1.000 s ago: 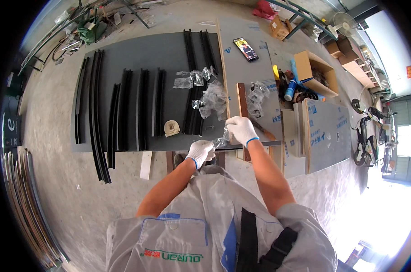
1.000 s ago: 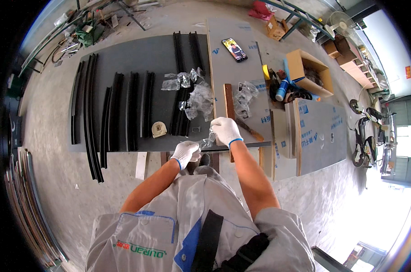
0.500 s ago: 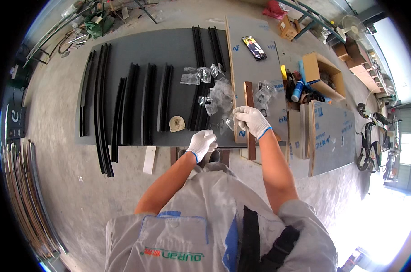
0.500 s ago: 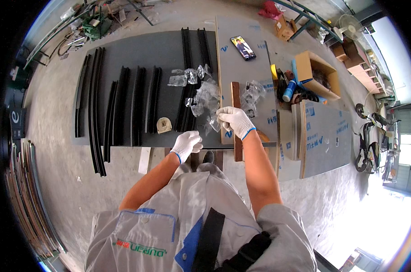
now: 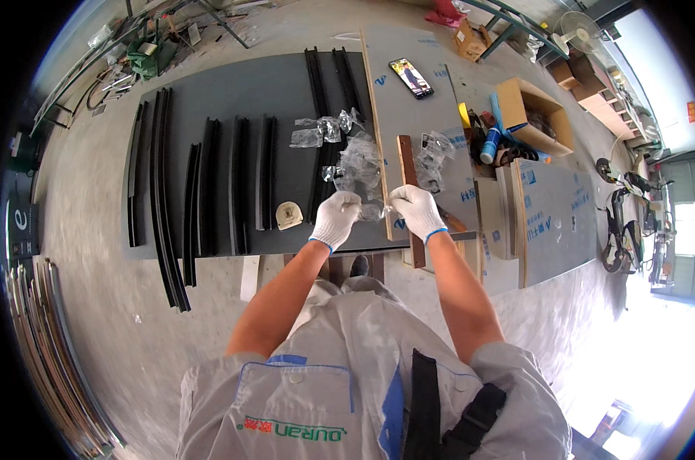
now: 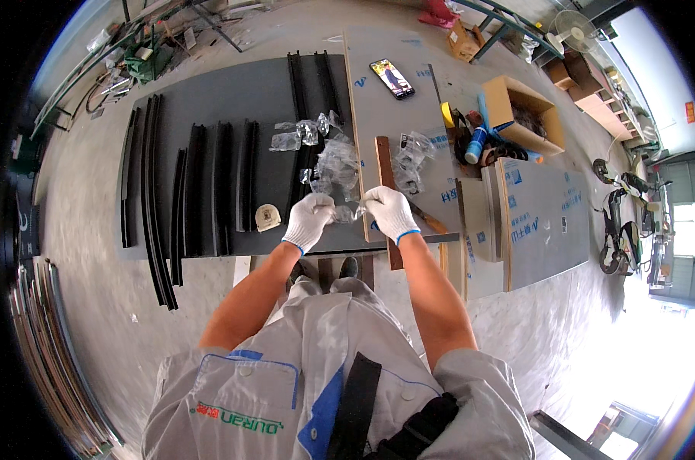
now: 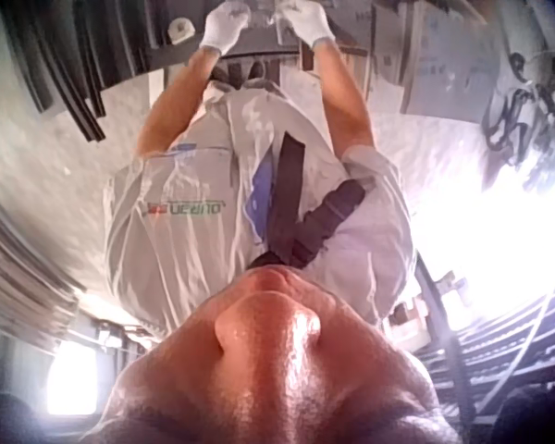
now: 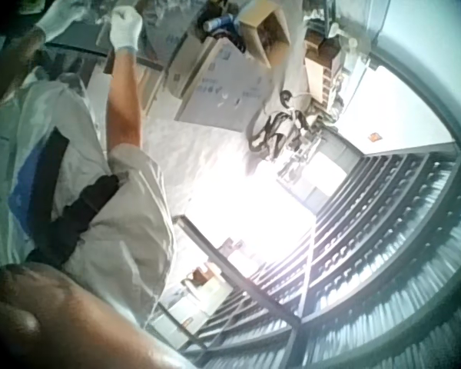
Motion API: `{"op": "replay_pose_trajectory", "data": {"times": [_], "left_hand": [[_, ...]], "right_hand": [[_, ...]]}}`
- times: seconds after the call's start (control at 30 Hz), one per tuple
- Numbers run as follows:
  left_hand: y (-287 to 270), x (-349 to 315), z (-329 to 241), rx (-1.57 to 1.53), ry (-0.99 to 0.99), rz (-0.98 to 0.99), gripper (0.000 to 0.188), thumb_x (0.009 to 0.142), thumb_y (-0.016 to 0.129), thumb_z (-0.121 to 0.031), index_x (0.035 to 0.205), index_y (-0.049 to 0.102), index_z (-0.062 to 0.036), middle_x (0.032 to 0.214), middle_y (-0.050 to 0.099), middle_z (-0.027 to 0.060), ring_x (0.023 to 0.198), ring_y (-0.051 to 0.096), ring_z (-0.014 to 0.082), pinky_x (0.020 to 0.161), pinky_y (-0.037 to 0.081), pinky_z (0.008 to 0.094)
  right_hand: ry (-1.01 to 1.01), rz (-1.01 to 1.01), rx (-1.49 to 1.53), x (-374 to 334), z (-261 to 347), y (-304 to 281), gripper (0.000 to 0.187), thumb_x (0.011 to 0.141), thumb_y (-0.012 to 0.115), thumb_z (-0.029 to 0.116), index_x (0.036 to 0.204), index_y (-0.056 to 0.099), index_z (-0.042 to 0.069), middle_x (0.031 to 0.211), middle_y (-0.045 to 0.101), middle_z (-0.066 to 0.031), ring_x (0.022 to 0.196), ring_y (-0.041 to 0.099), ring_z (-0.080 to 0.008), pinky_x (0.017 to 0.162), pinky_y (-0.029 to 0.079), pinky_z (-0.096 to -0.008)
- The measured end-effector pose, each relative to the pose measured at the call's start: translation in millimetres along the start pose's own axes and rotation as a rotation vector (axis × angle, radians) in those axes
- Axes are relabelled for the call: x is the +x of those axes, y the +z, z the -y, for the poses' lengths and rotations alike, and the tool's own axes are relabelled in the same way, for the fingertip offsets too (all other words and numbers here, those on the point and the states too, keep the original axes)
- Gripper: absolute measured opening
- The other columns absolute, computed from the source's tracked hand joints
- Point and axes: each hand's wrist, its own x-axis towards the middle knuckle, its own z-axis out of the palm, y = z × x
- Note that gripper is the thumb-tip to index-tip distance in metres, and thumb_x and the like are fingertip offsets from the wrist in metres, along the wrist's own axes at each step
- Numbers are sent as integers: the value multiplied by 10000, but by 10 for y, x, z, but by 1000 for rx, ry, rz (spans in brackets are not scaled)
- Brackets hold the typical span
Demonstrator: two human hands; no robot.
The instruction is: The person assembles black metal frame components by inserting corner brackets and using a small wooden mallet to tap them into place.
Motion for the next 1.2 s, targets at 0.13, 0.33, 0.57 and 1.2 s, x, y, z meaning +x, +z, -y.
{"op": "replay_pose_trajectory", "data": {"times": [0.13, 0.33, 0.57, 1.2], "left_hand": [[-66, 93, -150, 569, 517, -167, 111, 933, 687, -65, 1022, 754, -61, 952, 767, 94, 935, 720, 297, 833, 579, 425], [-150, 58, -101, 489, 462, -302, 176, 920, 695, -90, 1086, 745, -61, 1031, 762, 128, 1001, 703, 364, 901, 573, 441], [-512, 112, 98, 816, 193, -481, 310, 947, 638, -192, 1203, 722, -38, 1153, 734, 215, 1024, 722, 411, 919, 585, 498], [-793, 316, -239, 680, -189, -141, 374, 860, 695, -280, 1003, 752, 61, 948, 769, 229, 885, 737, 360, 799, 561, 461]], "right_hand": [[-215, -236, -322, 18, -134, 178, 154, 936, 680, 162, 1029, 771, 78, 1014, 773, -184, 987, 744, -386, 853, 583, -447], [-143, -307, -65, 24, -79, 340, 135, 972, 675, 109, 1054, 757, 40, 959, 775, -156, 859, 759, -333, 772, 600, -407], [187, -254, 740, 409, 343, 318, 330, 986, 713, 130, 1259, 657, -47, 1046, 728, -119, 780, 711, -168, 664, 597, -315], [62, -442, 47, -598, -513, -85, 323, 930, 755, 172, 1191, 748, -17, 1123, 780, -159, 1025, 742, -239, 940, 560, -349]]}}
